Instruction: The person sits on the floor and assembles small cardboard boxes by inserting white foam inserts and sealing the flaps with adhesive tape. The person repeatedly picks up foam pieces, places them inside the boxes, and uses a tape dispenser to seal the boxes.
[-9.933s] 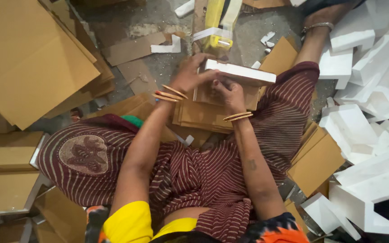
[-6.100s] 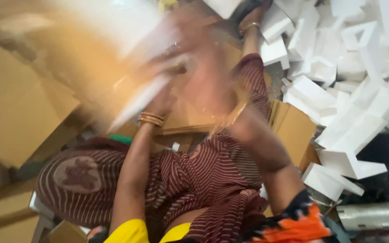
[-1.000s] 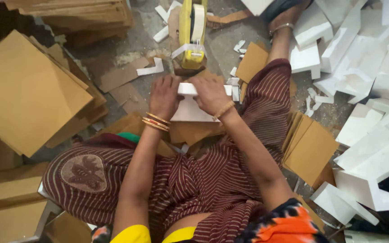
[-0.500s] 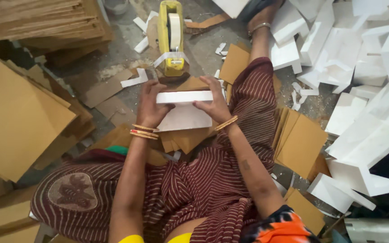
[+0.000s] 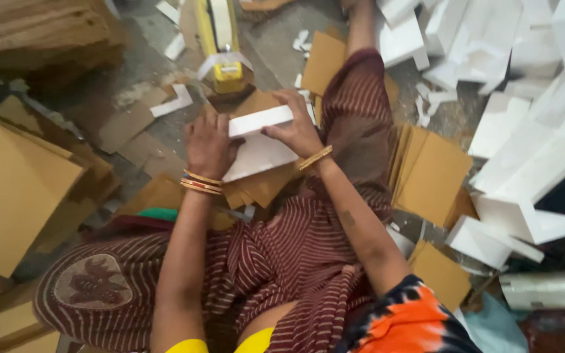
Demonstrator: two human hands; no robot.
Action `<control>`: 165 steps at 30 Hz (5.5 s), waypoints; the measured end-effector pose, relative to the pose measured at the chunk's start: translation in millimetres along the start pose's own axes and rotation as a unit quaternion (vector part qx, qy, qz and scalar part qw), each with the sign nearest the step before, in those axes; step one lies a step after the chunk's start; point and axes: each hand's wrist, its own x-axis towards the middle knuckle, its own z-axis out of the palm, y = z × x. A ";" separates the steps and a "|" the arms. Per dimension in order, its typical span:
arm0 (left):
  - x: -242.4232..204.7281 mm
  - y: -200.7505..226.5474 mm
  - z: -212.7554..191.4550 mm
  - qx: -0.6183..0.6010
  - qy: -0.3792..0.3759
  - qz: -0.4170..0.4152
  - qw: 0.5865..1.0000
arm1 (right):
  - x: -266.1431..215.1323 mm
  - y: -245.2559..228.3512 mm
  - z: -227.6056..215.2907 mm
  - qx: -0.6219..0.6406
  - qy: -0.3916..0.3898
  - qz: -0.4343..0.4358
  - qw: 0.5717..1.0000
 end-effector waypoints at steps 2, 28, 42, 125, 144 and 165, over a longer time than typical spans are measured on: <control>-2.5 -2.1 -0.1 0.014 0.000 0.017 1.000 | -8.9 -4.0 -11.1 0.024 -0.004 0.034 0.999; 1.6 7.5 -0.6 0.046 0.005 0.013 0.999 | -241.8 73.8 -288.0 -0.068 0.416 0.388 0.820; 2.9 8.3 -0.4 0.038 -0.002 0.008 0.999 | -221.4 66.8 -186.5 -0.418 0.109 0.195 0.881; 11.7 -33.0 10.8 0.003 0.096 0.021 0.995 | 134.3 3.5 16.7 0.099 -0.062 0.261 0.958; 28.5 -40.3 12.2 0.001 0.069 0.004 0.998 | 16.4 38.9 47.3 0.333 -0.051 0.309 0.890; 22.2 -43.2 13.4 -0.043 0.118 0.053 0.991 | 81.8 34.2 7.0 0.236 -0.115 0.210 0.942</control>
